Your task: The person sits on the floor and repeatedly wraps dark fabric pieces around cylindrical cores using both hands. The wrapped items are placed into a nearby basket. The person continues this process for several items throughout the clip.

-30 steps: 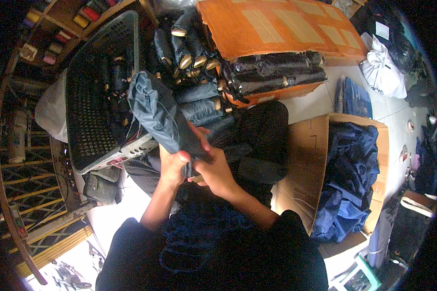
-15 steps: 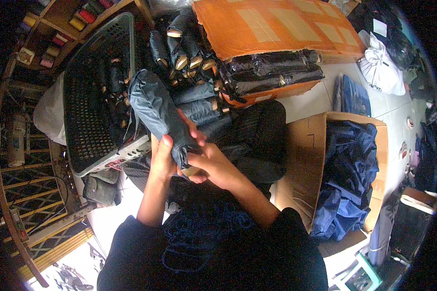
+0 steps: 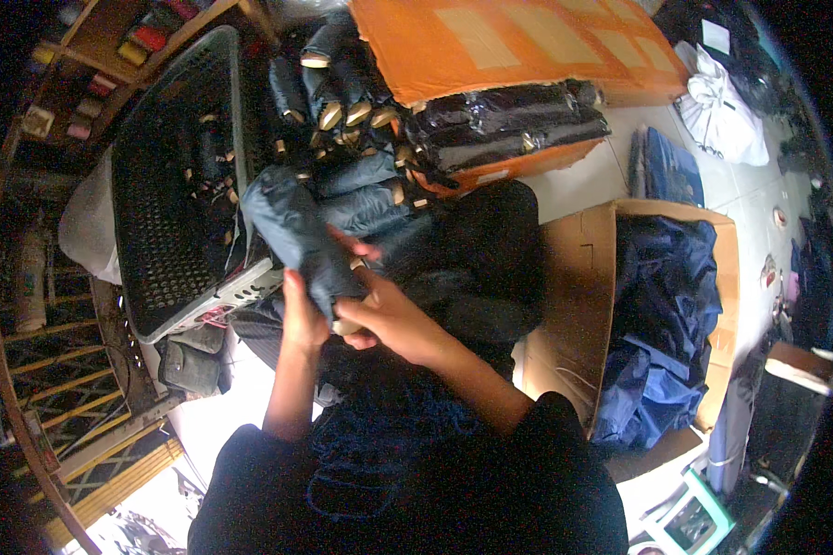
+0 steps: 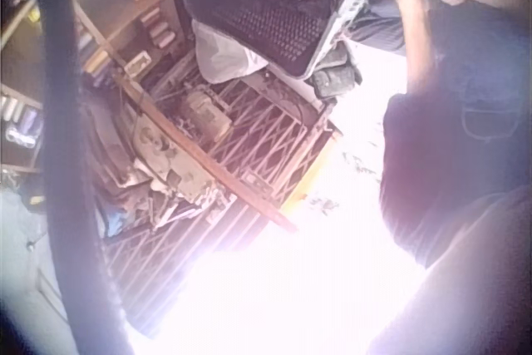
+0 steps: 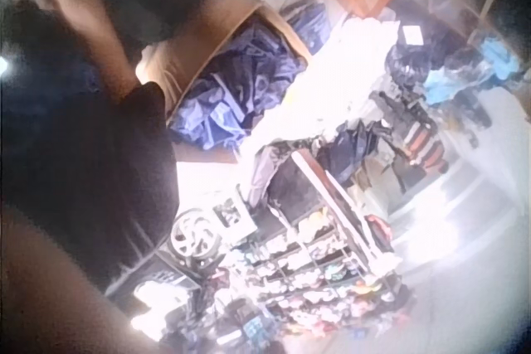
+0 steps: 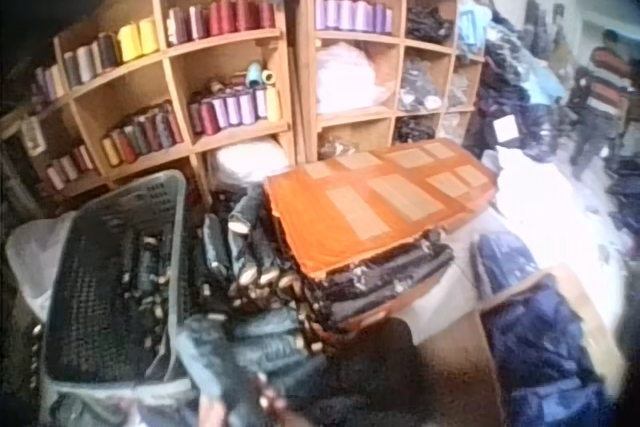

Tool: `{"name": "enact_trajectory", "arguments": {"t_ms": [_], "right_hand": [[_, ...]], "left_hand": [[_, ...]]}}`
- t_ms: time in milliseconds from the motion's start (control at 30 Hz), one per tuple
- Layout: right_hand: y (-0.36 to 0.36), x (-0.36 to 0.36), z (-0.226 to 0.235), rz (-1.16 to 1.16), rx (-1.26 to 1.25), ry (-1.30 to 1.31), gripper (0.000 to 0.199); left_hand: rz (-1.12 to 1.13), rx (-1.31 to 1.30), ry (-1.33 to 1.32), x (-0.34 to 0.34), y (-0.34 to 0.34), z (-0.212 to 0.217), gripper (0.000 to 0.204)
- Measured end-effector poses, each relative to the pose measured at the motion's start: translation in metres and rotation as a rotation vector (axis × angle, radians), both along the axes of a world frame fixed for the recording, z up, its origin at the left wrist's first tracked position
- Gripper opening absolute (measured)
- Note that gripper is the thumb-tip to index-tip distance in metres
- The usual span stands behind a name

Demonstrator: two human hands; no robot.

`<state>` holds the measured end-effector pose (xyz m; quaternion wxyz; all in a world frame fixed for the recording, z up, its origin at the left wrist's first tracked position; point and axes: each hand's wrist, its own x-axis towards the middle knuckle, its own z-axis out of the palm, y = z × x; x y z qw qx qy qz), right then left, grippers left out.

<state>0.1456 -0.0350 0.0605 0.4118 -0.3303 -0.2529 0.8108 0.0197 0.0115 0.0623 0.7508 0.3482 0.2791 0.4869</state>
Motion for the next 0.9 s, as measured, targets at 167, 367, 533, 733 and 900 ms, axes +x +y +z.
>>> {"name": "enact_trajectory", "arguments": {"t_ms": [167, 367, 533, 733, 900], "right_hand": [[-0.007, -0.014, -0.018, -0.045, 0.014, 0.057, 0.069], [-0.014, 0.020, -0.099, -0.107, 0.318, -0.570, 0.027], [-0.013, 0.066, -0.097, -0.099, 0.699, -1.788, 0.023], [-0.002, 0.087, -0.116, -0.107, 0.618, -1.281, 0.010], [0.014, 0.090, -0.089, -0.231, 0.631, -1.162, 0.011]], "left_hand": [[0.171, -0.114, 0.215, -0.006, -0.016, -0.028, 0.059], [-0.040, 0.266, 0.980, -0.007, 0.007, -0.052, 0.042], [-0.036, 0.820, 1.548, -0.005, 0.029, -0.101, 0.056], [0.041, 0.848, 1.320, -0.009, 0.018, -0.107, 0.041], [-0.061, 0.051, 0.470, -0.033, -0.020, -0.103, 0.036]]}}
